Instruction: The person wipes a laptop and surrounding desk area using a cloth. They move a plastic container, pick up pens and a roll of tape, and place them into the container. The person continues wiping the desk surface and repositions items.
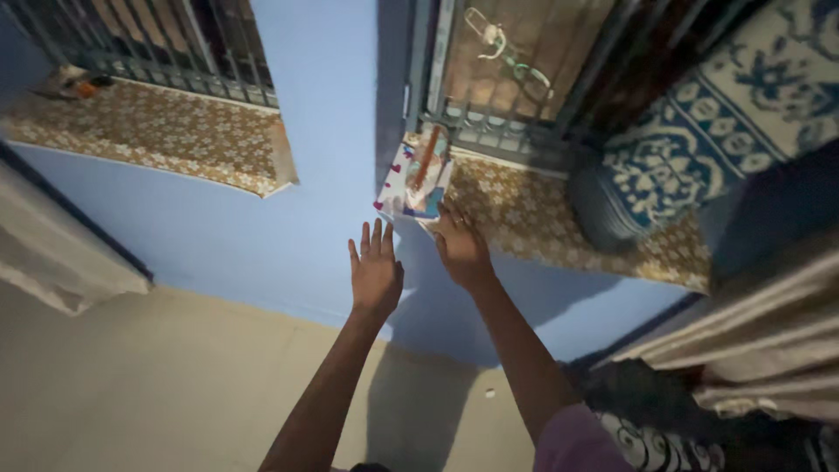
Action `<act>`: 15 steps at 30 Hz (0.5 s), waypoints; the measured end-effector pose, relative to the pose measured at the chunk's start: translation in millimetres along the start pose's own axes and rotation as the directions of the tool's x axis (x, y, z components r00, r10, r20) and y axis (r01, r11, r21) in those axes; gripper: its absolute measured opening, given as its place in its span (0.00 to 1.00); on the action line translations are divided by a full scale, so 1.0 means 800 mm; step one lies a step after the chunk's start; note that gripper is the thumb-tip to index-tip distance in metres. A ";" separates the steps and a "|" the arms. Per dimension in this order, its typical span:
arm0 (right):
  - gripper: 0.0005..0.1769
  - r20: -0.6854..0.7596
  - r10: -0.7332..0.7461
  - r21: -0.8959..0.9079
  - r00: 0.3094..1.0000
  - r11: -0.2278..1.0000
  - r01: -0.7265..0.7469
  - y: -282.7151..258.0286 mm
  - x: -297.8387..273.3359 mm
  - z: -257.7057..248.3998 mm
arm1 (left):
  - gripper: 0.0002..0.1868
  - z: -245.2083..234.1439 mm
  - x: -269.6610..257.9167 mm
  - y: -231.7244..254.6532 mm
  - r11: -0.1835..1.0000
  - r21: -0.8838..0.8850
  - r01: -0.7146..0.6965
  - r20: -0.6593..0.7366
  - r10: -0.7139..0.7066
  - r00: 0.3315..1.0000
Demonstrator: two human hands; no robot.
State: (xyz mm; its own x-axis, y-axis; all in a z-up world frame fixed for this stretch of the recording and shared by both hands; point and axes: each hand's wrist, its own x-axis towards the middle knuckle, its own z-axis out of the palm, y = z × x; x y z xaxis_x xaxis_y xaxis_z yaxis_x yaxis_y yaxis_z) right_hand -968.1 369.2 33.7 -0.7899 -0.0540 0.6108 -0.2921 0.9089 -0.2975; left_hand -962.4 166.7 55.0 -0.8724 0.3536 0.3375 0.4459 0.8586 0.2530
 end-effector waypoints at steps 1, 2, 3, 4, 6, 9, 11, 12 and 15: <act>0.32 -0.023 0.025 0.007 0.999 1.000 -0.025 -0.007 -0.013 -0.010 | 0.41 -0.002 -0.011 0.005 1.000 -0.002 -0.009 -0.003 0.009 1.000; 0.31 -0.051 0.051 0.010 0.997 0.999 -0.051 -0.012 -0.026 -0.023 | 0.40 -0.003 -0.017 0.014 1.000 -0.005 -0.024 -0.010 0.024 1.000; 0.31 -0.079 0.077 0.013 0.994 0.997 -0.076 -0.016 -0.037 -0.035 | 0.40 -0.004 -0.022 0.021 0.999 0.006 -0.043 -0.005 0.043 0.999; 0.30 -0.077 0.086 -0.018 0.993 0.996 -0.088 -0.021 -0.052 -0.048 | 0.41 -0.002 -0.030 0.030 0.998 0.012 -0.064 0.010 0.064 0.998; 0.28 -0.073 0.112 -0.078 0.991 0.990 -0.118 -0.031 -0.084 -0.073 | 0.41 0.004 -0.047 0.049 0.993 0.001 -0.120 0.019 0.120 0.993; 0.30 0.008 0.271 -0.178 0.963 0.948 -0.265 -0.046 -0.130 -0.110 | 0.41 0.015 -0.077 0.079 0.974 -0.050 -0.223 0.018 0.224 0.974; 0.29 -0.051 0.301 -0.169 0.952 0.937 -0.305 -0.056 -0.166 -0.136 | 0.41 0.021 -0.092 0.101 0.952 -0.081 -0.296 0.025 0.298 0.954; 0.28 -0.075 0.321 -0.164 0.944 0.930 -0.330 -0.063 -0.194 -0.149 | 0.41 0.026 -0.107 0.113 0.944 -0.094 -0.317 0.031 0.321 0.946; 0.29 -0.103 0.388 -0.238 0.916 0.884 -0.402 -0.088 -0.272 -0.179 | 0.41 0.043 -0.158 0.147 0.908 -0.160 -0.388 0.065 0.402 0.913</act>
